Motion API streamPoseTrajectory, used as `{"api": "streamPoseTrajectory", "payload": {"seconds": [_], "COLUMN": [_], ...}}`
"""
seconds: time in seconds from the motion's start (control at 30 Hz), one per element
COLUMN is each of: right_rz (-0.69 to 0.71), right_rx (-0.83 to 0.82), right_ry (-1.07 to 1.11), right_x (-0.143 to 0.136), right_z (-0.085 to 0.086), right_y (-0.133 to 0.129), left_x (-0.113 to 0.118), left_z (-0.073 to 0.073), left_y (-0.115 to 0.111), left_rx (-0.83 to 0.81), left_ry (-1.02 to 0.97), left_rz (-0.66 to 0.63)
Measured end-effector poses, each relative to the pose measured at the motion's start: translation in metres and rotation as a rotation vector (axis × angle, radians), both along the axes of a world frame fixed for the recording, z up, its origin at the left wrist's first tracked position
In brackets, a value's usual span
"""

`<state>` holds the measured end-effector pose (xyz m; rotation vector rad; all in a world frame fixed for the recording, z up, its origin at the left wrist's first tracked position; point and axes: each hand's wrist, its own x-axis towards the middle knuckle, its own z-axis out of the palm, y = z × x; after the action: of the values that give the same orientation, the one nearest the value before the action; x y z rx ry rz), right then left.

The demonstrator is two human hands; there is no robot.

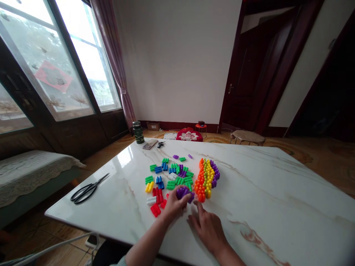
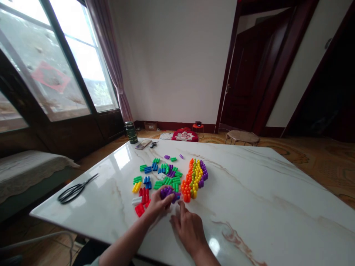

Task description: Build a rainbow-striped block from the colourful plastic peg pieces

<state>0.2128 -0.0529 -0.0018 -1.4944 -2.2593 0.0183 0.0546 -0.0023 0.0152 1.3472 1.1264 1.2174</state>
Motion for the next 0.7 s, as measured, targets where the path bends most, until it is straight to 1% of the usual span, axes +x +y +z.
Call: {"api": "streamPoseTrajectory", "payload": {"seconds": [0.03, 0.1, 0.17, 0.27, 0.37, 0.53, 0.7], "right_rz": [0.0, 0.006, 0.004, -0.018, -0.012, 0.049, 0.072], "right_rx": [-0.009, -0.04, -0.07, -0.1, -0.13, -0.175, -0.156], "right_ry": [0.015, 0.06, 0.138, 0.297, 0.434, 0.593, 0.632], "right_x": [0.001, 0.004, 0.008, 0.013, 0.016, 0.016, 0.019], "right_z": [0.0, -0.001, -0.002, -0.003, -0.003, -0.001, -0.004], "right_y": [0.0, 0.001, 0.003, 0.007, 0.01, 0.01, 0.01], "left_x": [0.007, 0.015, 0.016, 0.013, 0.012, 0.012, 0.011], "left_z": [-0.007, -0.013, -0.013, -0.009, -0.007, -0.007, -0.007], "left_y": [-0.01, -0.024, -0.029, -0.03, -0.028, -0.027, -0.025], "left_rx": [0.017, 0.052, 0.094, 0.139, 0.138, 0.123, 0.166], "left_ry": [-0.035, -0.015, 0.097, 0.324, 0.43, 0.364, 0.296], "left_rz": [0.005, 0.001, 0.001, -0.007, -0.009, -0.028, -0.005]}}
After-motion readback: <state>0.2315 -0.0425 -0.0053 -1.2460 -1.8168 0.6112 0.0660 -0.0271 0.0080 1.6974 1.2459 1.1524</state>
